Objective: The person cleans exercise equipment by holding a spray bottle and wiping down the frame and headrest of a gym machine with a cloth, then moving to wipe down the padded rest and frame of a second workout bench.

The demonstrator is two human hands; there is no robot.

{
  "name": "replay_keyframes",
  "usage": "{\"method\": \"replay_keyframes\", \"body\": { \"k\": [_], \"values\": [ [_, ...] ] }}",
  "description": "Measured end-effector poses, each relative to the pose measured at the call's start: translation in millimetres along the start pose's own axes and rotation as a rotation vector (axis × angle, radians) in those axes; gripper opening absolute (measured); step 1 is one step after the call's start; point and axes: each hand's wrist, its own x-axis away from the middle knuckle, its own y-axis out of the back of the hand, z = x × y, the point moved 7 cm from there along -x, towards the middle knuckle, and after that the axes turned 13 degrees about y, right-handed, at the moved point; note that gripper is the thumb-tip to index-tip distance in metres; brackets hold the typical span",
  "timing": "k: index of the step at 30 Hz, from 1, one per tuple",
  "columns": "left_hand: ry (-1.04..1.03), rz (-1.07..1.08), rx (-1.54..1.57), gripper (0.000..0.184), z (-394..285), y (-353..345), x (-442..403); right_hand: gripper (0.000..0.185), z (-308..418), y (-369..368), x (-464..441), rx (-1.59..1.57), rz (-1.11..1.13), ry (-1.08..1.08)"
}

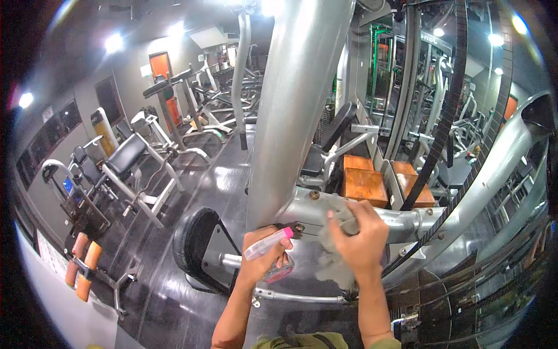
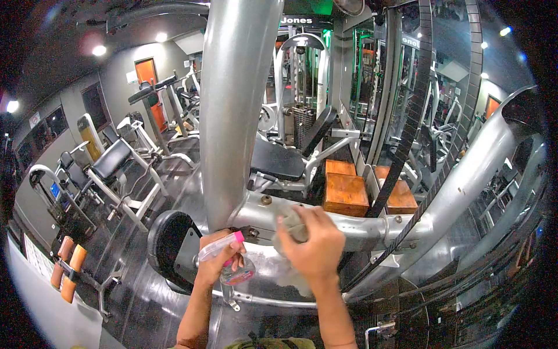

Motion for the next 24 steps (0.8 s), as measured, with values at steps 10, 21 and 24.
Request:
{"method": "replay_keyframes", "body": {
  "k": [10,21,24],
  "values": [
    [0.005,0.037,0.096,0.023,2.0,1.5,-1.2,0.026,32.2,-18.5,-10.3,-0.104,0.031,0.159],
    [-0.093,-0.143,0.085,0.035,-26.1,26.2,14.2,0.030,20.4,-17.8,-13.4,-0.134,0.105,0.070],
    [-0.116,-0.219,0.045,0.035,-40.2,32.3,19.8,0.036,30.2,-26.4,1.9,-0.204,0.200,0.160]
  ]
}}
